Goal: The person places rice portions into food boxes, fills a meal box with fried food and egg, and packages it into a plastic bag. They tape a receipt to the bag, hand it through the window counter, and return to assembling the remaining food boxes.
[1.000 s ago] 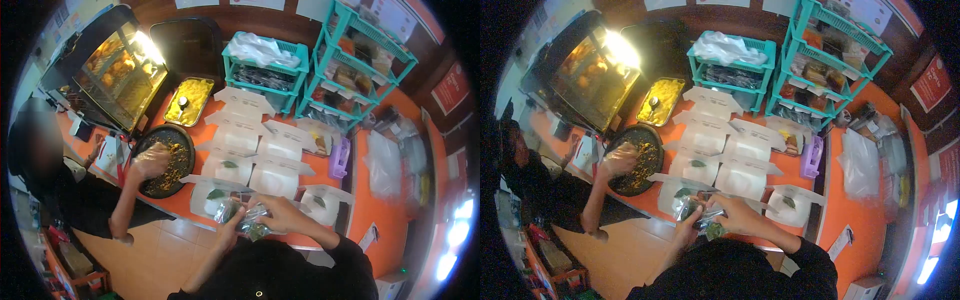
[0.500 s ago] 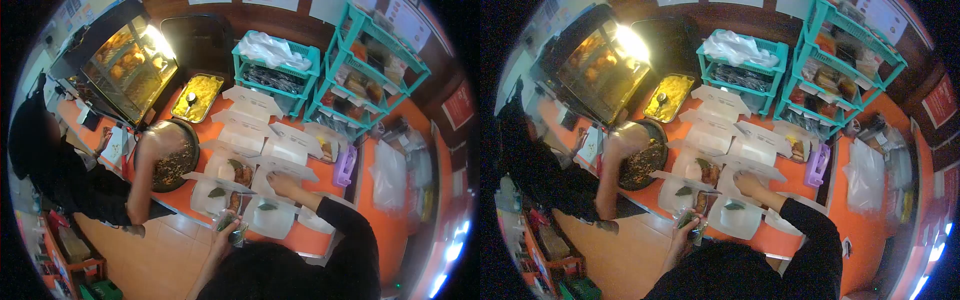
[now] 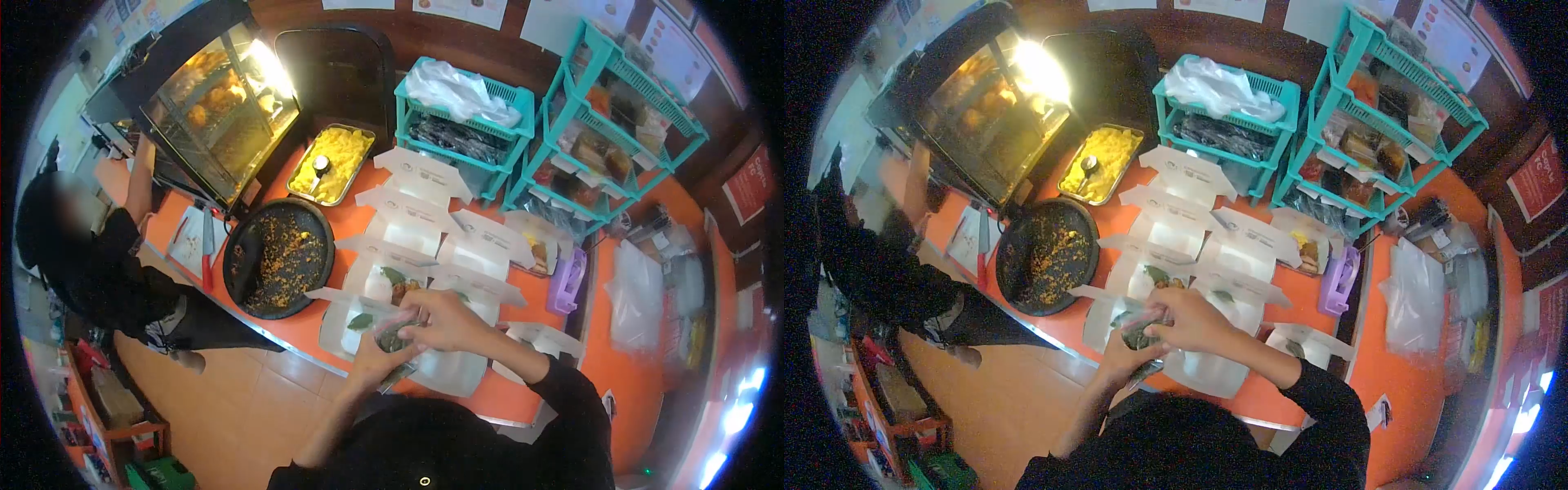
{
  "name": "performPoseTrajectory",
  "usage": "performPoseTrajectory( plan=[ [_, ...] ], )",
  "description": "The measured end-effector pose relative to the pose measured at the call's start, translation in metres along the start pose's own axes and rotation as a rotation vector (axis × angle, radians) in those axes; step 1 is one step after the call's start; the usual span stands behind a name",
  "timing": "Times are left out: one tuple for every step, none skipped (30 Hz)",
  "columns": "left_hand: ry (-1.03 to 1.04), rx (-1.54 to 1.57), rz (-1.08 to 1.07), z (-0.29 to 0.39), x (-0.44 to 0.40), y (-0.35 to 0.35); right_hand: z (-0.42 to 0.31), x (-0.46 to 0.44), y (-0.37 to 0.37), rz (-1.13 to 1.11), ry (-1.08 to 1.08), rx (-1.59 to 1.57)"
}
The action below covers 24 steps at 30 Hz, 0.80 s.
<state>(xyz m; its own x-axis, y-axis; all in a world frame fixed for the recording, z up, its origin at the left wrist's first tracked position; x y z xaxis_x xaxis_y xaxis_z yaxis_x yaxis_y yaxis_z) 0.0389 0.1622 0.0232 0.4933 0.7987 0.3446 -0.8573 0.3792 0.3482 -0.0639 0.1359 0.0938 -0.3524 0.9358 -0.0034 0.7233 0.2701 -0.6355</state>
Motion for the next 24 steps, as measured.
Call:
performPoseTrajectory(
  plan=[
    [-0.006, -0.001, 0.016, 0.005, -0.002, -0.004, 0.011, -0.005, -0.009, 0.031, 0.054, -0.008],
    [-0.013, -0.002, 0.034, 0.010, -0.003, -0.009, 0.021, -0.011, -0.019, 0.059, 0.107, -0.017],
    [-0.090, -0.030, 0.076, 0.005, -0.002, -0.022, 0.021, -0.018, -0.035, 0.124, 0.141, -0.074],
    [-0.083, -0.034, 0.076, 0.006, -0.003, -0.029, 0.027, -0.031, -0.047, 0.129, 0.135, -0.073],
    [-0.091, 0.074, 0.123, 0.002, -0.003, -0.040, 0.040, -0.043, -0.064, 0.172, 0.177, 0.025],
    [-0.100, 0.182, 0.167, -0.002, -0.003, -0.049, 0.052, -0.057, -0.078, 0.217, 0.221, 0.122],
    [-0.002, 0.190, 0.201, 0.007, -0.005, -0.056, 0.064, -0.075, -0.082, 0.224, 0.221, 0.122],
    [0.000, 0.186, 0.196, 0.008, -0.007, -0.061, 0.062, -0.094, -0.092, 0.353, 0.068, 0.310],
    [-0.044, 0.227, 0.204, 0.006, -0.008, -0.066, 0.060, -0.106, -0.094, 0.478, -0.088, 0.497],
    [-0.088, 0.267, 0.213, 0.001, -0.009, -0.072, 0.081, -0.120, -0.085, 0.481, -0.089, 0.499],
    [-0.073, 0.307, 0.201, -0.003, -0.013, -0.077, 0.098, -0.139, -0.058, 0.349, -0.167, 0.634],
    [-0.066, 0.304, 0.201, -0.007, -0.014, -0.083, 0.116, -0.155, -0.030, 0.214, -0.247, 0.766],
    [-0.048, 0.460, 0.210, -0.012, -0.015, -0.088, 0.135, -0.165, -0.018, 0.220, -0.255, 0.766],
    [-0.026, 0.617, 0.217, -0.017, -0.017, -0.094, 0.165, -0.172, 0.014, -0.001, -0.224, 0.853],
    [-0.051, 0.627, 0.273, -0.026, -0.017, -0.104, 0.192, -0.174, 0.042, -0.226, -0.190, 0.934],
    [-0.043, 0.626, 0.277, -0.020, -0.020, -0.106, 0.202, -0.174, 0.048, -0.224, -0.199, 0.935],
    [-0.048, 0.552, 0.295, -0.013, -0.019, -0.108, 0.222, -0.174, 0.049, -0.223, -0.091, 0.849],
    [-0.057, 0.479, 0.311, -0.008, -0.017, -0.108, 0.236, -0.175, 0.047, -0.224, 0.019, 0.762],
    [-0.039, 0.481, 0.275, -0.003, -0.019, -0.106, 0.227, -0.172, 0.038, -0.238, 0.068, 0.651],
    [-0.047, 0.484, 0.273, -0.002, -0.024, -0.103, 0.213, -0.170, 0.030, -0.243, 0.076, 0.650],
    [-0.015, 0.416, 0.271, 0.003, -0.029, -0.100, 0.203, -0.167, 0.022, -0.248, 0.146, 0.634],
    [0.018, 0.348, 0.265, 0.010, -0.035, -0.096, 0.195, -0.161, 0.014, -0.251, 0.216, 0.619],
    [0.032, 0.299, 0.180, 0.016, -0.043, -0.086, 0.164, -0.158, -0.002, -0.089, 0.054, 0.485],
    [0.026, 0.298, 0.174, 0.019, -0.049, -0.080, 0.131, -0.149, -0.021, 0.076, -0.108, 0.346]
  ],
)
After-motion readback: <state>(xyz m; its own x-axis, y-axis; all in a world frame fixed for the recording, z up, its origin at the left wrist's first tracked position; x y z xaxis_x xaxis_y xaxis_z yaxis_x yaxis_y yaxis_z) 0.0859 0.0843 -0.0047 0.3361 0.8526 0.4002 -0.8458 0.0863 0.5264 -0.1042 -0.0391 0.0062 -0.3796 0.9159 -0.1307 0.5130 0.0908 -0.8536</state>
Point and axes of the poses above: each hand's wrist, its own x-axis away from the middle knuckle, its own y-axis out of the palm, z = x × y, the point moved 10 cm from there along -x, towards the middle knuckle, and after that the axes turned 6 degrees about x, right-handed, at the moved point
